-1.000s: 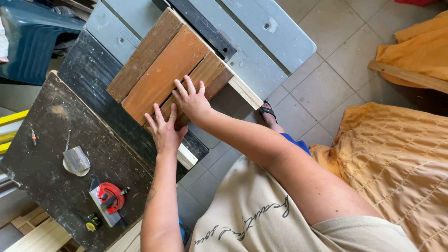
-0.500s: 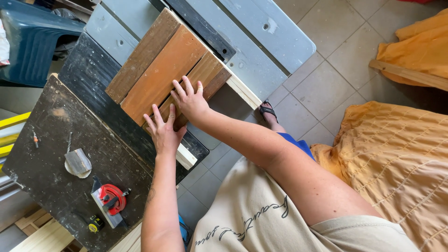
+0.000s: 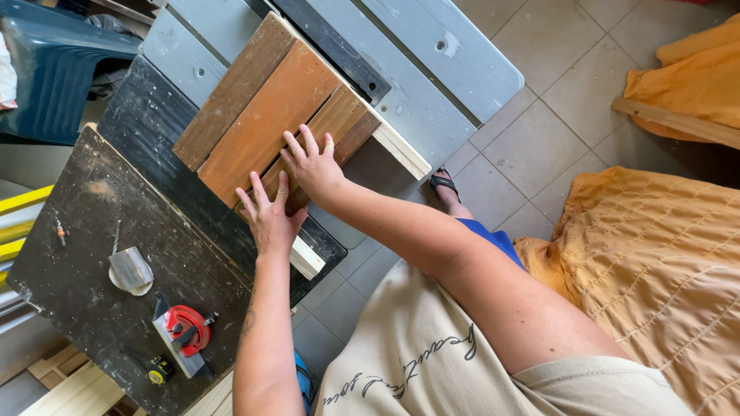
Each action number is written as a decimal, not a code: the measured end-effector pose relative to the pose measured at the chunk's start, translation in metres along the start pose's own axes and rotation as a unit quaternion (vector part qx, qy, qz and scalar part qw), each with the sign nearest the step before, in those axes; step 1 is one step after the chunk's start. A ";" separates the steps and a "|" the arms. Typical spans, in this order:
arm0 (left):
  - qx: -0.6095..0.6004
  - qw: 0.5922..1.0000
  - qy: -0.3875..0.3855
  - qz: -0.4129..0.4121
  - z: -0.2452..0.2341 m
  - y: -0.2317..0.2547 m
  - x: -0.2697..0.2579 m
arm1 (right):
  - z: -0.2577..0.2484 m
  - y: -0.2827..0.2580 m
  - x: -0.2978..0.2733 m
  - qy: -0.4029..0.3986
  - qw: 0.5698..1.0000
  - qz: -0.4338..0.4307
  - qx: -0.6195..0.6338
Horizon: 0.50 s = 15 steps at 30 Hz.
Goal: Arranging and aligning wooden planks on a table saw surface using a miter gauge for preparation
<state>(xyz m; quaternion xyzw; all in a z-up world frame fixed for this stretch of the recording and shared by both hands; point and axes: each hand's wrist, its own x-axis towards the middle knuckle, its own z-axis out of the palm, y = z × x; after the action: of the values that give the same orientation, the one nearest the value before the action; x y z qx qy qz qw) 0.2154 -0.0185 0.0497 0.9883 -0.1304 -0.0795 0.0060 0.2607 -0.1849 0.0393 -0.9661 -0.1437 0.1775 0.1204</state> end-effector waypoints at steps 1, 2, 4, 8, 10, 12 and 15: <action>0.000 1.000 0.000 0.000 0.000 0.000 0.001 | 0.001 0.000 0.002 0.000 1.000 0.000 0.000; -0.002 1.000 0.001 0.001 -0.001 0.000 0.001 | 0.003 0.000 0.004 0.000 1.000 0.000 0.003; -0.003 1.000 0.002 0.001 -0.002 0.000 0.002 | 0.004 0.000 0.005 -0.001 1.000 -0.001 0.006; -0.005 1.000 0.005 0.004 -0.003 -0.001 0.003 | 0.003 -0.001 0.007 0.000 1.000 0.003 0.001; -0.005 1.000 0.004 0.002 -0.003 -0.001 0.004 | 0.003 -0.001 0.008 0.001 1.000 0.003 -0.001; -0.005 1.000 0.005 0.000 -0.002 -0.001 0.005 | 0.003 0.000 0.010 0.000 1.000 -0.001 0.006; -0.007 1.000 0.002 -0.003 -0.003 -0.002 0.006 | 0.001 0.001 0.010 -0.004 1.000 -0.004 0.008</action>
<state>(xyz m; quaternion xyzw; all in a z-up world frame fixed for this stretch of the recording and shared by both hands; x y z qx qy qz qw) 0.2219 -0.0182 0.0517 0.9887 -0.1273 -0.0783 0.0126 0.2700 -0.1821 0.0352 -0.9639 -0.1463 0.1817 0.1282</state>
